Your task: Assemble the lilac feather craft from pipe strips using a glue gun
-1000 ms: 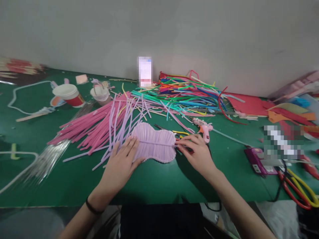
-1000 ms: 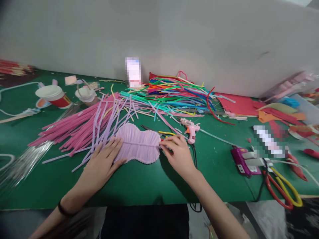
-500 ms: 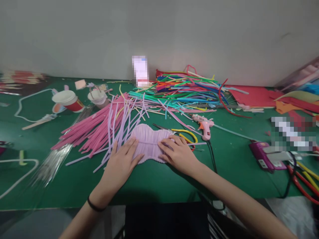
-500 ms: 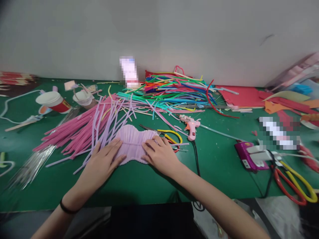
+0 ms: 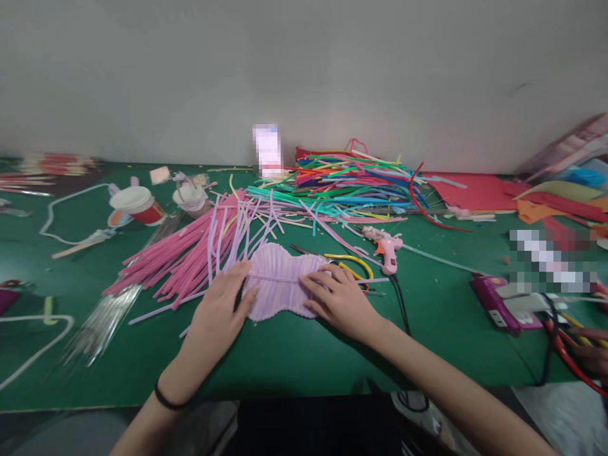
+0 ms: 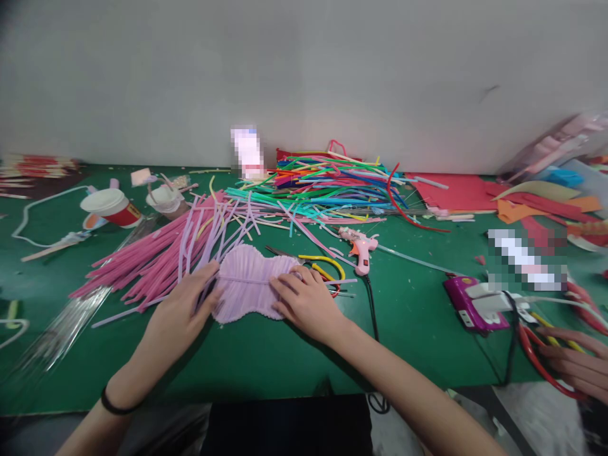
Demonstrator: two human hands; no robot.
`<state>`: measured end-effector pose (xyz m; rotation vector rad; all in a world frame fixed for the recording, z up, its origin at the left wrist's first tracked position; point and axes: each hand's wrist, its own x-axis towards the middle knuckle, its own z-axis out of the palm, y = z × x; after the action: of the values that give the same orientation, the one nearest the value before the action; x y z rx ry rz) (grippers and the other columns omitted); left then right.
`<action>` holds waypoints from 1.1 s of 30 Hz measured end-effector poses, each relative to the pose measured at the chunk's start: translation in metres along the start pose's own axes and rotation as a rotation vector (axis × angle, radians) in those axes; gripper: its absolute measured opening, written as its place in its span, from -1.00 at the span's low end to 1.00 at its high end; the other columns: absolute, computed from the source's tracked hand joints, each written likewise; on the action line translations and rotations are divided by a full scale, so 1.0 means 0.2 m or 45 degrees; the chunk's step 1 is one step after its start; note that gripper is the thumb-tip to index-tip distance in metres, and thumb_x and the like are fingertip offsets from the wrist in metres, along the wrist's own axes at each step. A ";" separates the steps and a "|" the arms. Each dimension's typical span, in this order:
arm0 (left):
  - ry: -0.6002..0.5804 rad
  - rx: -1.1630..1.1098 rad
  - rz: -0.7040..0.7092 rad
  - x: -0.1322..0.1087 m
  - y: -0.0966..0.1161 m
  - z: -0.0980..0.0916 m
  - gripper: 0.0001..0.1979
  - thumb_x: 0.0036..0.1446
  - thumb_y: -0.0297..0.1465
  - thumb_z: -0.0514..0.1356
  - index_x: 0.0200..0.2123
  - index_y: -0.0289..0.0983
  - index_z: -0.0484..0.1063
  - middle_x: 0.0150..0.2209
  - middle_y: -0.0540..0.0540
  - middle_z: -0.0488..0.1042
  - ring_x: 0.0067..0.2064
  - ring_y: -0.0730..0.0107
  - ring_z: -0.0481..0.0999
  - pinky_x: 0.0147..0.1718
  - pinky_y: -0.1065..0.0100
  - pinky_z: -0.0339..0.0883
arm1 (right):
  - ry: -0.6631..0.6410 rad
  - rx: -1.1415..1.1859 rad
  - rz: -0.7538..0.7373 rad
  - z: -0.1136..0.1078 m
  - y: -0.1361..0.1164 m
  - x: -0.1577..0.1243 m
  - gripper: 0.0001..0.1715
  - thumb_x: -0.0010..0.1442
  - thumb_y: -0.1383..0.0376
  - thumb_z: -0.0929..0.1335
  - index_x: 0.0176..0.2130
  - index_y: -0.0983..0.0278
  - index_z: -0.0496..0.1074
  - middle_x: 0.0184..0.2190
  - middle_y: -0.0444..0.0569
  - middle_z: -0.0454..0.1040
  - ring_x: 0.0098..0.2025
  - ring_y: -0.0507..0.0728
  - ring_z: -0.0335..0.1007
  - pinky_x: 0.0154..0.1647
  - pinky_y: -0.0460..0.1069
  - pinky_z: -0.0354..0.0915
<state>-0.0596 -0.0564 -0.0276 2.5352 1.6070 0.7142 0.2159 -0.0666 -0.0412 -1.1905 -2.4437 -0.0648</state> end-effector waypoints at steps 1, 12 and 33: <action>0.066 -0.006 -0.017 0.01 -0.01 -0.02 -0.52 0.41 -0.22 -0.03 0.24 -0.38 0.28 0.20 -0.33 0.44 0.25 0.06 0.39 0.23 0.02 0.26 | 0.006 0.018 0.007 0.00 0.00 0.00 -0.50 0.36 0.14 0.31 0.21 0.26 0.37 0.04 0.09 0.53 0.13 0.29 0.28 0.10 0.22 0.29; -0.255 0.089 0.368 0.03 0.10 0.09 -0.50 0.42 -0.21 -0.03 0.27 -0.38 0.31 0.27 -0.28 0.37 0.30 0.08 0.36 0.27 -0.03 0.23 | 0.095 0.020 0.034 -0.01 0.01 0.01 -0.62 0.34 0.17 0.33 0.06 0.27 0.49 0.03 0.08 0.51 0.13 0.33 0.24 0.14 0.26 0.30; -0.140 0.162 0.392 0.06 0.24 0.14 -0.48 0.41 -0.21 -0.02 0.21 -0.46 0.38 0.21 -0.38 0.43 0.24 -0.02 0.43 0.22 -0.09 0.28 | 0.103 -0.012 0.179 -0.10 0.12 -0.11 -0.68 0.33 0.21 0.34 0.04 0.22 0.52 0.01 0.05 0.56 0.18 0.33 0.25 0.12 0.29 0.28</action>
<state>-0.0038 -0.0632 -0.0350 2.8946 1.2817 0.4944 0.2529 -0.0730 -0.0342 -1.3342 -2.2864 -0.0820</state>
